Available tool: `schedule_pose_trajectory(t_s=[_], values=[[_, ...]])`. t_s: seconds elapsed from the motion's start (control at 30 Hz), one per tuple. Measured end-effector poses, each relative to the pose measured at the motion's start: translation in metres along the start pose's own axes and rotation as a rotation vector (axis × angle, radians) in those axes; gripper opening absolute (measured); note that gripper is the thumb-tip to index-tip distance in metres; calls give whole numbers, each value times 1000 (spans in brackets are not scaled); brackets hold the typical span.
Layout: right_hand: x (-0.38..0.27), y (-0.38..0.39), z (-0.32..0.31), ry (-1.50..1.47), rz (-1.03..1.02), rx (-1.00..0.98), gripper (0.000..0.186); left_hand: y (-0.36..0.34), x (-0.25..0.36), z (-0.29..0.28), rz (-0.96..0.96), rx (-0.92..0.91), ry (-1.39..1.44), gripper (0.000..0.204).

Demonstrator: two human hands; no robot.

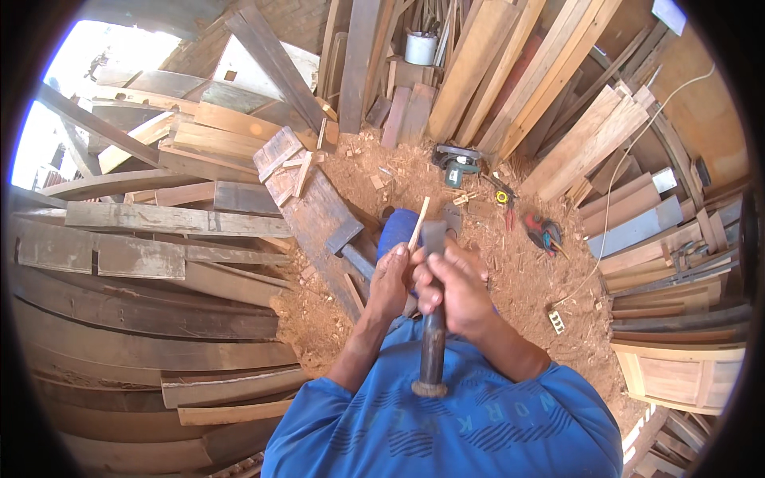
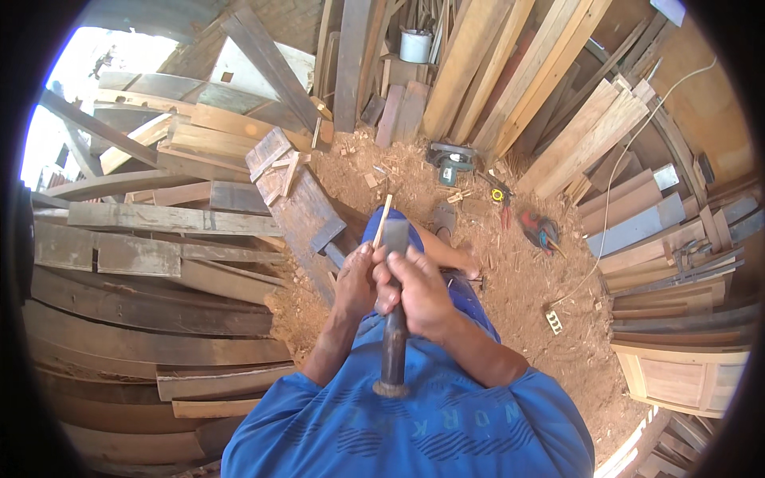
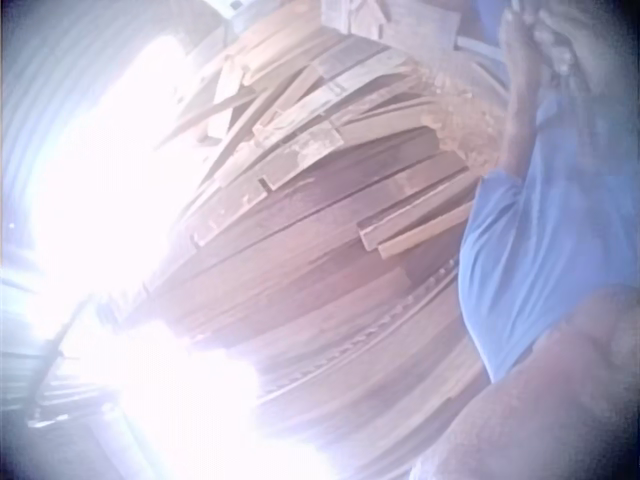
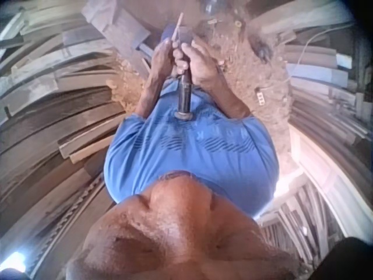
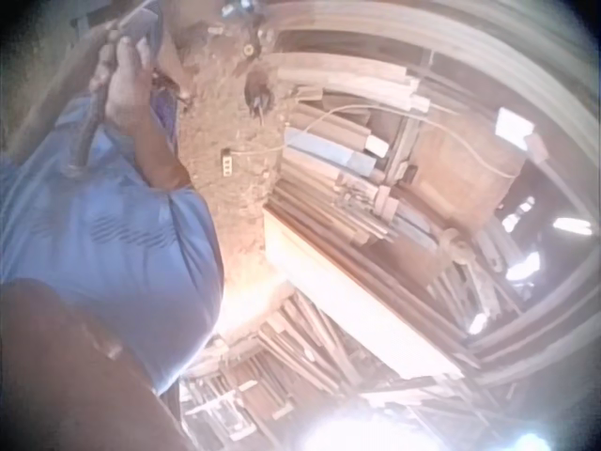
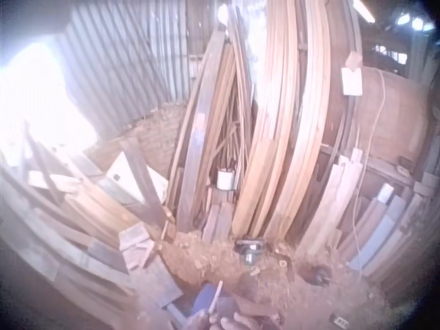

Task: The person shapes a small piece of wood using a chisel and their hands, repeatedly removing thin shavings from the end and sides of the wooden stick.

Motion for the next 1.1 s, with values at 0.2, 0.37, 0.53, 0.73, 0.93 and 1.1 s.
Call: schedule_pose_trajectory(t_s=[0.2,0.37,0.53,0.73,0.93,1.1], values=[[29,16,16,138,51,-69,21,7,45,-5,567,4,-575,32],[23,21,20,175,3,-55,20,20,60,3,716,-1,-712,32],[-9,33,18,154,-181,-10,20,36,29,1,610,-136,-707,31],[-22,29,-1,1,-144,42,19,39,-30,-35,37,-64,-110,34],[-6,10,14,-28,4,-14,17,-5,26,-11,277,-28,-87,29],[18,16,27,119,1,-69,17,-6,48,6,419,-69,-336,28]])
Point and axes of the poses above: each hand's wrist, its own y-axis away from the middle knuckle, its own z-axis out of the palm, x = y × z, the point moved 8 cm from there along -y, towards the middle knuckle, and after that the axes turned 14 degrees about x, right-handed, at the moved point
